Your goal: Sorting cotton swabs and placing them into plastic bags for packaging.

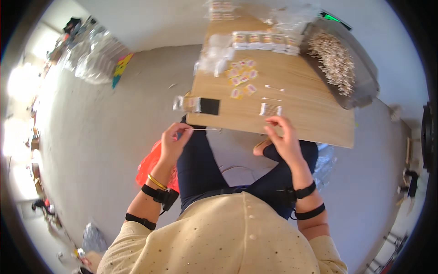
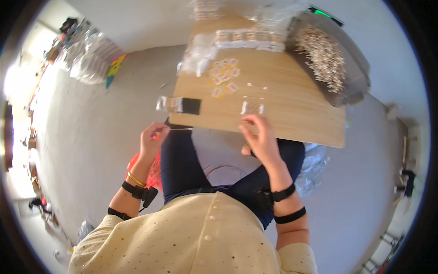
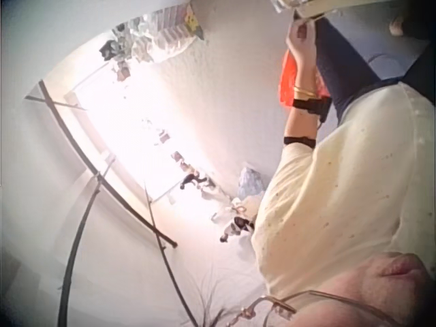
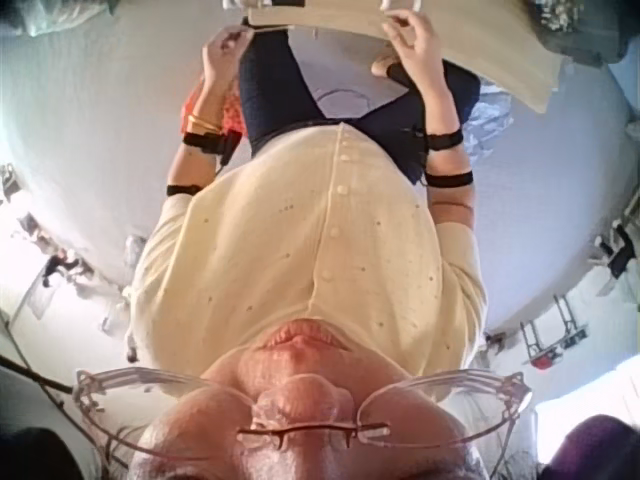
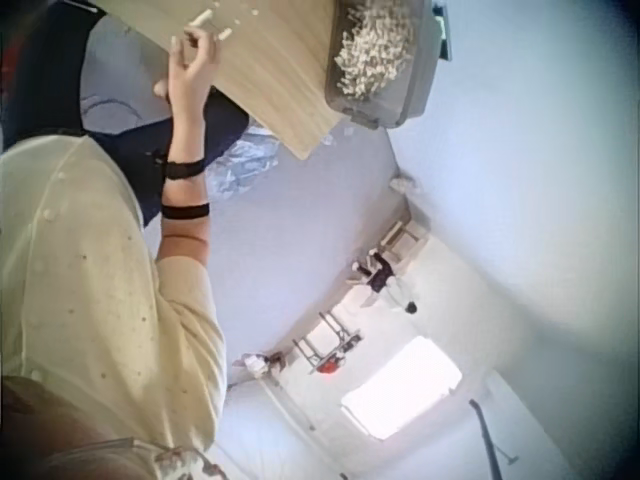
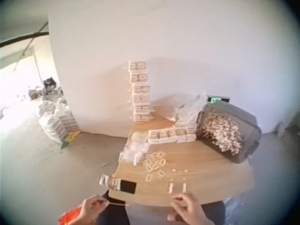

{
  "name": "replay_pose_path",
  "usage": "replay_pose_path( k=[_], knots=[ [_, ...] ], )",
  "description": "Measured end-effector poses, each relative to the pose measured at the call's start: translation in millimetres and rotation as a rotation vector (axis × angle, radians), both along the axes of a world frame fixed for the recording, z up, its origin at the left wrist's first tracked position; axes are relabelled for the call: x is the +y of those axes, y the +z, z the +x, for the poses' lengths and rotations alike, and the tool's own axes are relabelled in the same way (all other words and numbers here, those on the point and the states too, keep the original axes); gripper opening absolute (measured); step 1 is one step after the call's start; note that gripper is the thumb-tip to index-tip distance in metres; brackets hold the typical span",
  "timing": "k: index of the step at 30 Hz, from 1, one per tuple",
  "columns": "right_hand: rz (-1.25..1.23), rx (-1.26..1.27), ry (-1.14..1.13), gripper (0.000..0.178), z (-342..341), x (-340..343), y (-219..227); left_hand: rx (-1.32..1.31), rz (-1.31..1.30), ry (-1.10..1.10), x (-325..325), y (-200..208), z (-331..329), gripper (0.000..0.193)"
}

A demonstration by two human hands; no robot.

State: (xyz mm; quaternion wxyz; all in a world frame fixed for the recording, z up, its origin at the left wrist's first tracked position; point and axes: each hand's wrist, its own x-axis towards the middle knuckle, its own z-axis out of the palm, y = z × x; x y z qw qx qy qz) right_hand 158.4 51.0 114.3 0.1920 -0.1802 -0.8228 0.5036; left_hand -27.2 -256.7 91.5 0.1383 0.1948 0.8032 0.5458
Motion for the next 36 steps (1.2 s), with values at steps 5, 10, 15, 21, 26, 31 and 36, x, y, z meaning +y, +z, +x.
replay_pose_path(
  k=[5,10,15,21,26,31,36],
  knots=[
    [-0.025,-0.087,0.012,0.015,13,1,-29,-0.288,-0.206,0.389,-175,-48,-5,0.030],
    [0.044,-0.070,0.040,0.014,-2,-1,-36,-0.144,-1.269,0.238,-274,-119,38,0.053],
    [0.242,-0.025,-0.146,0.011,-23,48,-60,-0.061,-1.043,0.104,-202,-102,26,0.022],
    [0.569,-0.133,-0.215,0.016,-67,115,-102,0.356,-0.603,-0.007,-29,-22,-29,0.008],
    [0.603,-0.269,-0.195,0.015,-102,127,-107,0.370,-0.336,-0.167,67,10,-32,0.006],
    [0.658,-0.324,-0.171,0.008,-106,127,-110,0.365,-0.310,-0.258,96,1,-17,0.004],
    [0.628,-0.249,-0.088,0.004,-81,102,-106,0.287,-0.311,-0.321,96,-14,1,0.005]
  ],
)
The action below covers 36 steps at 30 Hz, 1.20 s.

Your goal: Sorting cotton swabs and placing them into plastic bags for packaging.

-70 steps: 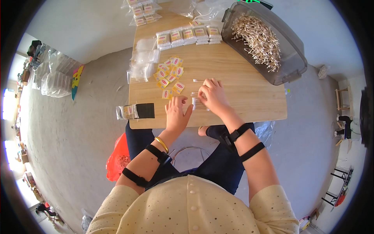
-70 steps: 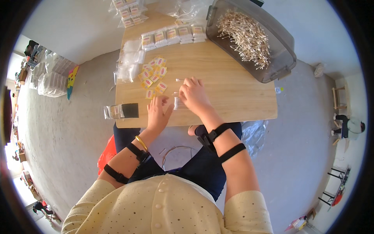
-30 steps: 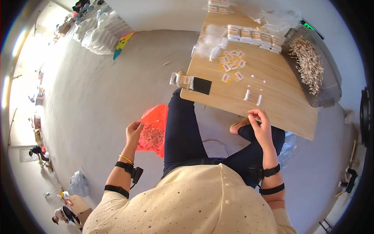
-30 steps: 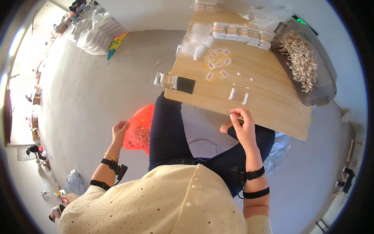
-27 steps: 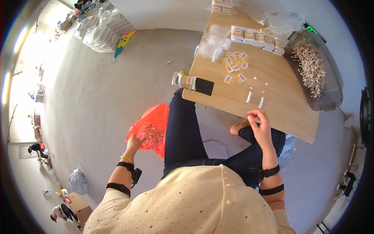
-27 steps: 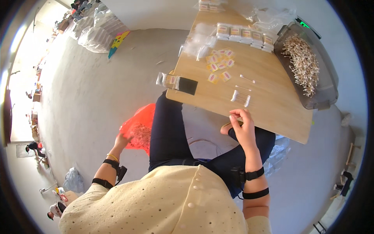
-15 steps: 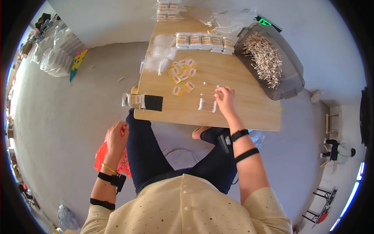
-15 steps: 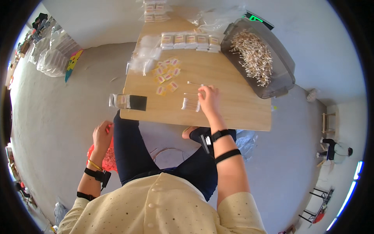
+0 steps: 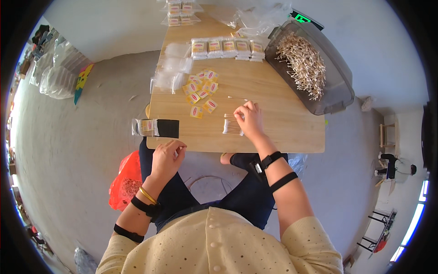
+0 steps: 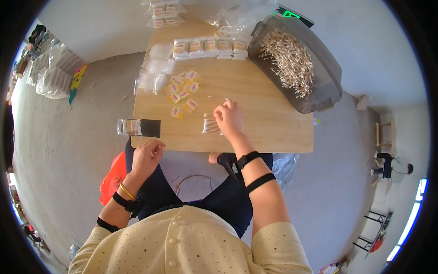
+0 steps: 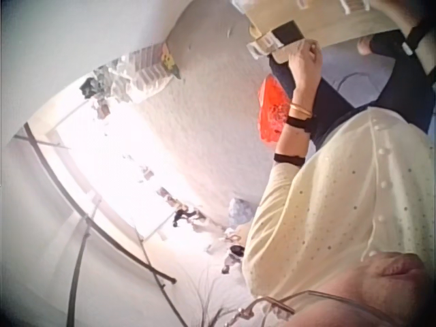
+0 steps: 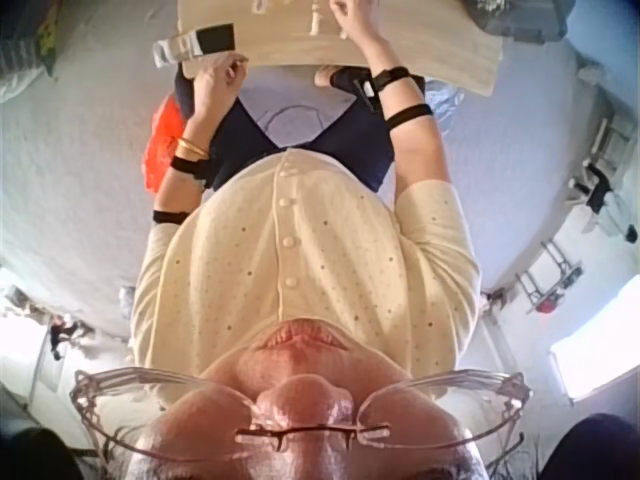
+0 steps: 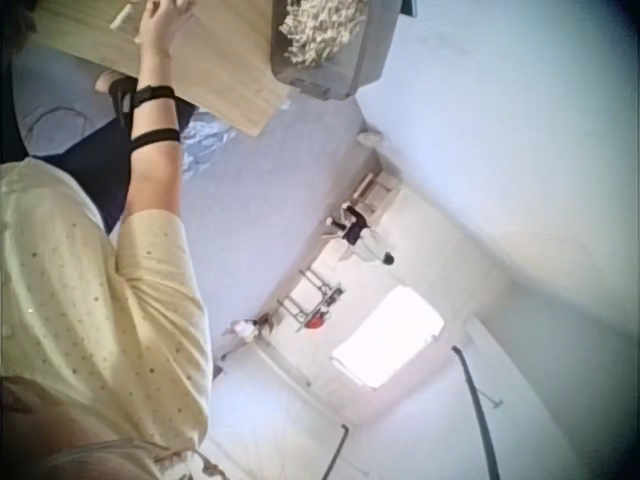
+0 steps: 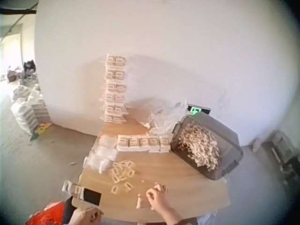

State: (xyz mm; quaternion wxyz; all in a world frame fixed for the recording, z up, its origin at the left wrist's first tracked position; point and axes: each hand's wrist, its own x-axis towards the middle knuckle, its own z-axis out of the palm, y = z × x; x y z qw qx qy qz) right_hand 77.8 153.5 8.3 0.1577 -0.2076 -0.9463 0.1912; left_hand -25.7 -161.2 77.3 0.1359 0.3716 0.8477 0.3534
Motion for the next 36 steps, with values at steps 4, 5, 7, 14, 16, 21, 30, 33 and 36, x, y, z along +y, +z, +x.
replay_pose_path(
  k=[4,5,7,14,16,21,30,33,36],
  knots=[
    [-0.167,0.161,0.016,0.018,28,-7,-4,-0.044,0.017,-0.056,9,-7,10,0.006],
    [-0.206,0.179,0.005,0.027,36,-10,-3,-0.045,0.042,-0.068,12,-9,11,0.006],
    [-0.188,0.162,-0.002,0.045,51,-19,0,0.003,-0.001,-0.161,23,-17,9,0.025],
    [0.036,-0.114,0.010,0.095,69,-50,1,0.477,-0.299,-0.313,103,-57,18,0.083],
    [0.028,-0.131,-0.002,0.098,65,-51,-4,0.530,-0.352,-0.307,117,-68,24,0.092],
    [0.144,-0.208,0.008,0.092,49,-56,-18,0.482,-0.293,-0.313,131,-82,39,0.095],
    [0.174,-0.230,-0.024,0.084,45,-61,-20,0.291,-0.113,-0.201,96,-69,21,0.087],
    [0.171,-0.227,-0.034,0.083,46,-61,-19,0.294,-0.112,-0.260,69,-52,15,0.074],
    [0.158,-0.192,-0.033,0.082,46,-60,-21,0.174,-0.007,-0.341,74,-50,24,0.064]
  ],
)
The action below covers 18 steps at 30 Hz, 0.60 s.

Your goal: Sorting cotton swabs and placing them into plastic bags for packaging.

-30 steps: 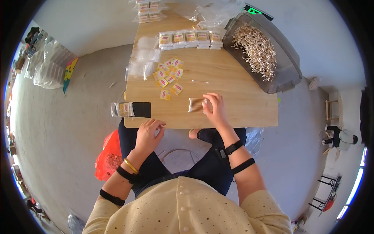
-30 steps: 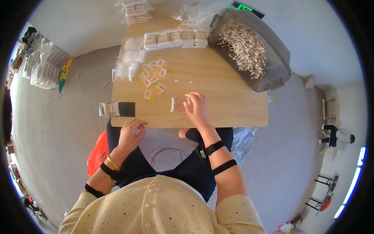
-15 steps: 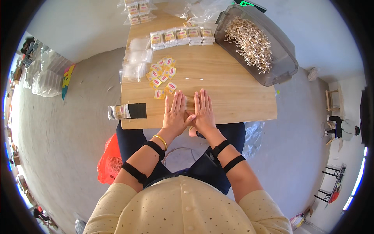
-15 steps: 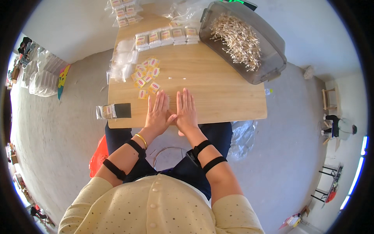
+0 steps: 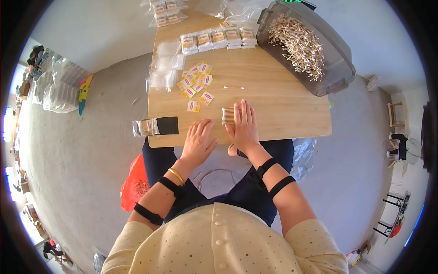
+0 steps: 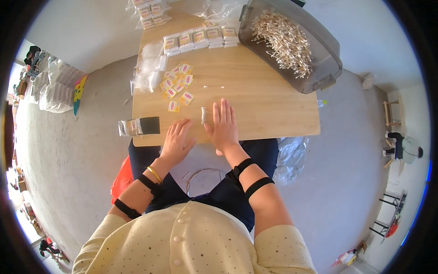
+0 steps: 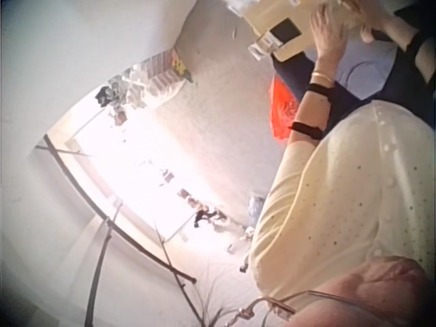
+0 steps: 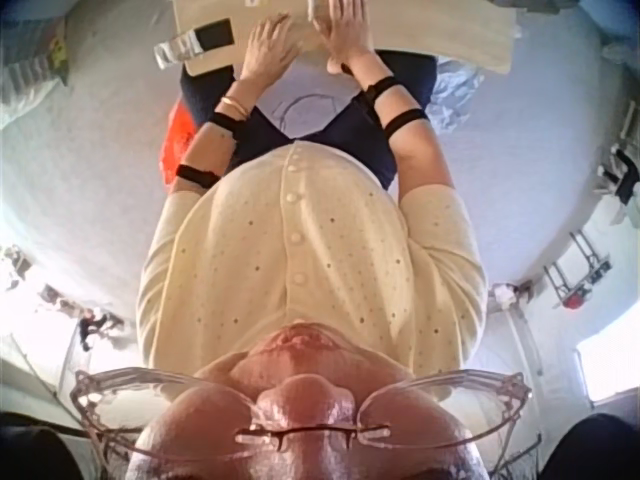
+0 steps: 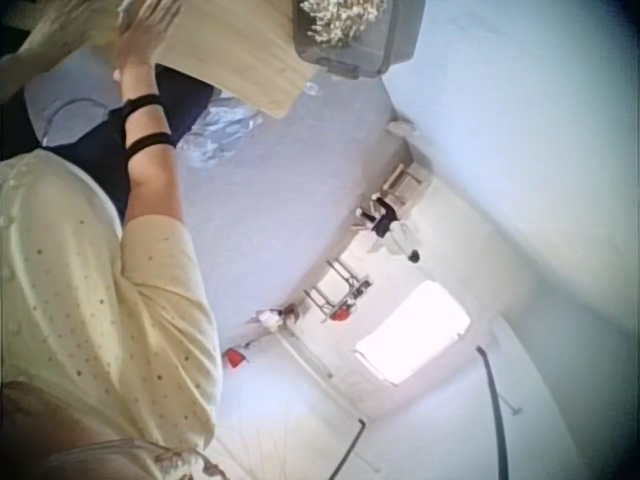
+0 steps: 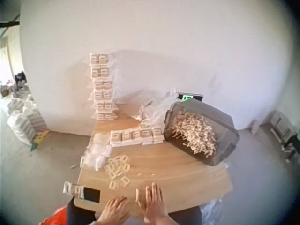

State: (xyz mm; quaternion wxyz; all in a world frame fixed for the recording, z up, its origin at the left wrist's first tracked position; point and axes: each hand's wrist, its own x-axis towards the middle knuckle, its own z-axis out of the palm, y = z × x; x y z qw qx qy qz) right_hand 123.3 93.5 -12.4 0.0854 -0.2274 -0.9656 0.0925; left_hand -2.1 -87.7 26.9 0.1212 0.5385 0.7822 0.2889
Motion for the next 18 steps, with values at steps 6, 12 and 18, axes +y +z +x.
replay_pose_path(
  k=[6,12,18],
  knots=[
    [-0.093,0.070,0.003,0.082,0,4,5,0.093,0.027,-0.015,28,-1,12,0.060],
    [-0.230,0.300,0.010,0.045,1,22,23,0.240,-0.002,-0.012,29,-9,15,0.064],
    [-0.114,0.240,0.135,0.011,-18,38,42,0.227,-0.016,-0.002,27,-9,18,0.061]
  ],
)
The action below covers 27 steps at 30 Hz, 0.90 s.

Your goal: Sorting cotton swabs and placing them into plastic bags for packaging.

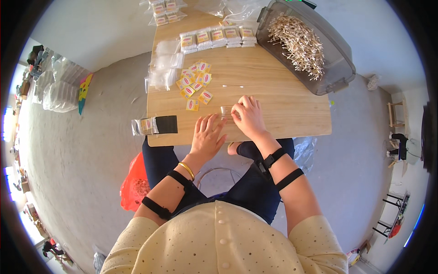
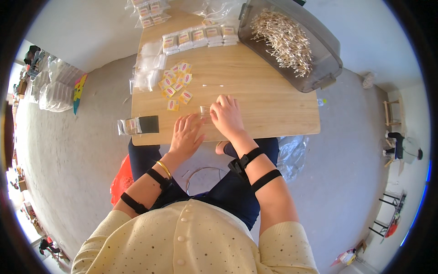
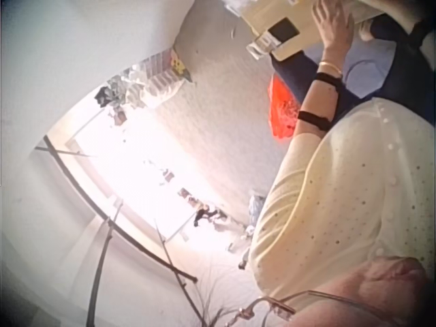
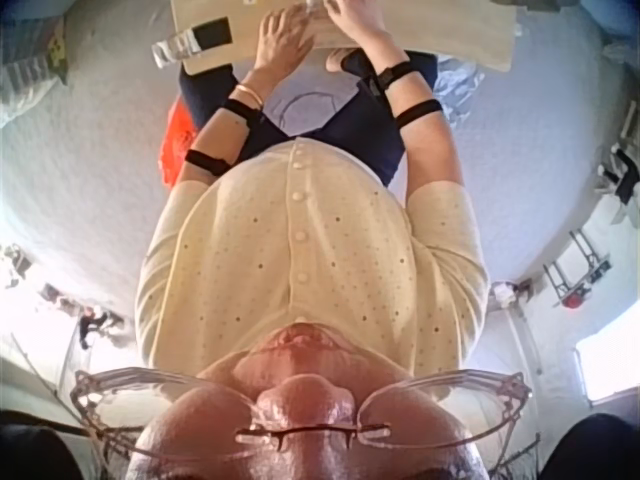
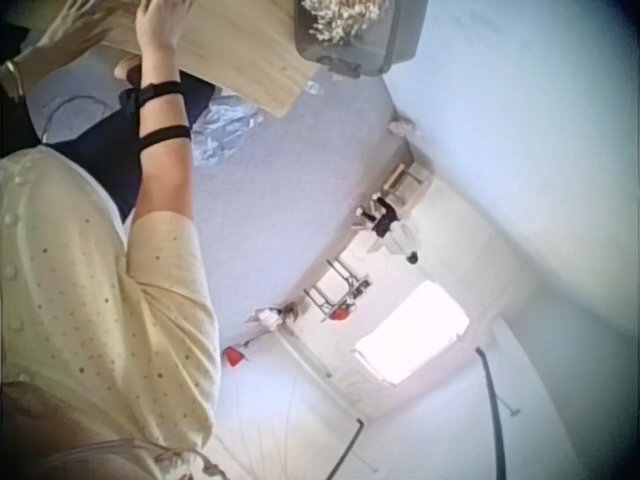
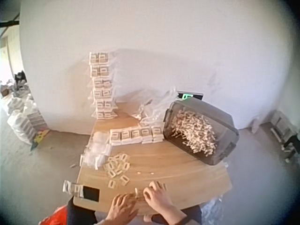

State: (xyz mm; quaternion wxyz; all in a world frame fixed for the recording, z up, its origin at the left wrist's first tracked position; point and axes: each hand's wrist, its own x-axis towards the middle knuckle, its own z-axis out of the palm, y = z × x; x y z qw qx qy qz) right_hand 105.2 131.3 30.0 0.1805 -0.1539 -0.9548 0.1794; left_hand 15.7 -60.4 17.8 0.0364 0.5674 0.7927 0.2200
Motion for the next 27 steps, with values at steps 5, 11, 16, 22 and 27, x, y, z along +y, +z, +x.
replay_pose_path(
  k=[5,11,16,22,27],
  knots=[
    [0.082,-0.062,0.095,0.009,-7,5,-1,0.012,-0.011,0.012,2,0,2,0.059],
    [0.038,-0.025,0.134,0.008,-6,2,16,-0.273,0.096,0.246,3,6,1,0.049],
    [0.009,0.028,0.208,0.007,5,-21,42,-0.663,0.214,0.301,6,19,-10,0.021],
    [-0.452,-0.008,0.119,0.010,28,-42,50,-0.766,0.231,0.271,-14,51,-6,0.011],
    [-0.743,0.050,0.047,0.013,43,-74,58,-0.735,0.235,0.240,-43,71,-1,0.009]
  ],
)
